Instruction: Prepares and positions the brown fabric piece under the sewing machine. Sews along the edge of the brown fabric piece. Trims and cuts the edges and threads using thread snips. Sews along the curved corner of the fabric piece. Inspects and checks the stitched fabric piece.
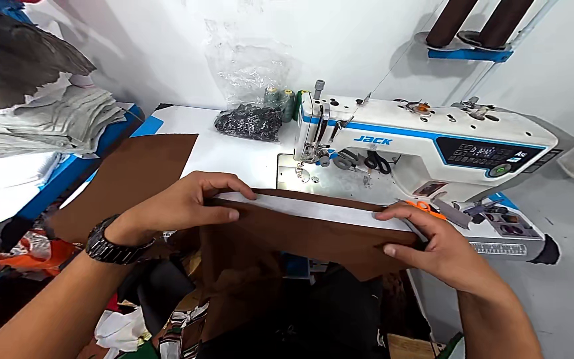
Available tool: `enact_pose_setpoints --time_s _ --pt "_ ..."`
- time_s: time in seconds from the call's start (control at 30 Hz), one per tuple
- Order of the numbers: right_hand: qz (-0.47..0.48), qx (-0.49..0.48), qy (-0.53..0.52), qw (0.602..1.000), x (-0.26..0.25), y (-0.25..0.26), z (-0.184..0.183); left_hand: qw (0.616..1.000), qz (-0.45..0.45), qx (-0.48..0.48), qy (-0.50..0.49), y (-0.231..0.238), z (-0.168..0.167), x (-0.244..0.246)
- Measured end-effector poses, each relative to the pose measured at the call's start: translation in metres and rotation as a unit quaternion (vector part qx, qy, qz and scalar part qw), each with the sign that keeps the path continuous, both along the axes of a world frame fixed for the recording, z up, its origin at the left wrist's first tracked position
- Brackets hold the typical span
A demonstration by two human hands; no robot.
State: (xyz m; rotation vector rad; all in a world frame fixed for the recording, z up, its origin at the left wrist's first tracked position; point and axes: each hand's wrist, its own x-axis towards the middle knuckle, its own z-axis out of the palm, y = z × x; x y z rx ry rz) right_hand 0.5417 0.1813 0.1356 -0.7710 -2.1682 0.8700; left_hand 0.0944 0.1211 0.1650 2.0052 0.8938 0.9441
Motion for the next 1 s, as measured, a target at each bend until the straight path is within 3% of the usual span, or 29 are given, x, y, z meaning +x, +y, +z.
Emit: enact_pose_setpoints --time_s 0.1,0.43,0.57,0.77,1.0 --pt "-0.026 0.063 -0.006 0.998 -0.007 -0.003 0.011 0.999 0.045 0.007 0.016 -0.011 0.009 0.004" --pt "-0.089 0.097 -0.041 0.990 -0.015 -0.009 0.003 0.992 0.092 0.025 0.083 -0.012 0.001 0.005" --pt "-0.093 0.054 -0.012 0.994 -0.015 -0.008 -0.007 0.991 0.085 0.045 0.094 -0.003 -0.009 -0.007" --pt "-0.093 0.022 -0.010 0.995 -0.016 -0.010 -0.010 0.993 0.103 -0.028 0.046 -0.002 -0.005 -0.021" --pt "0.003 -0.044 0.042 0.998 -0.013 -0.009 -0.014 0.992 0.104 -0.050 0.042 -0.001 -0.003 -0.025"
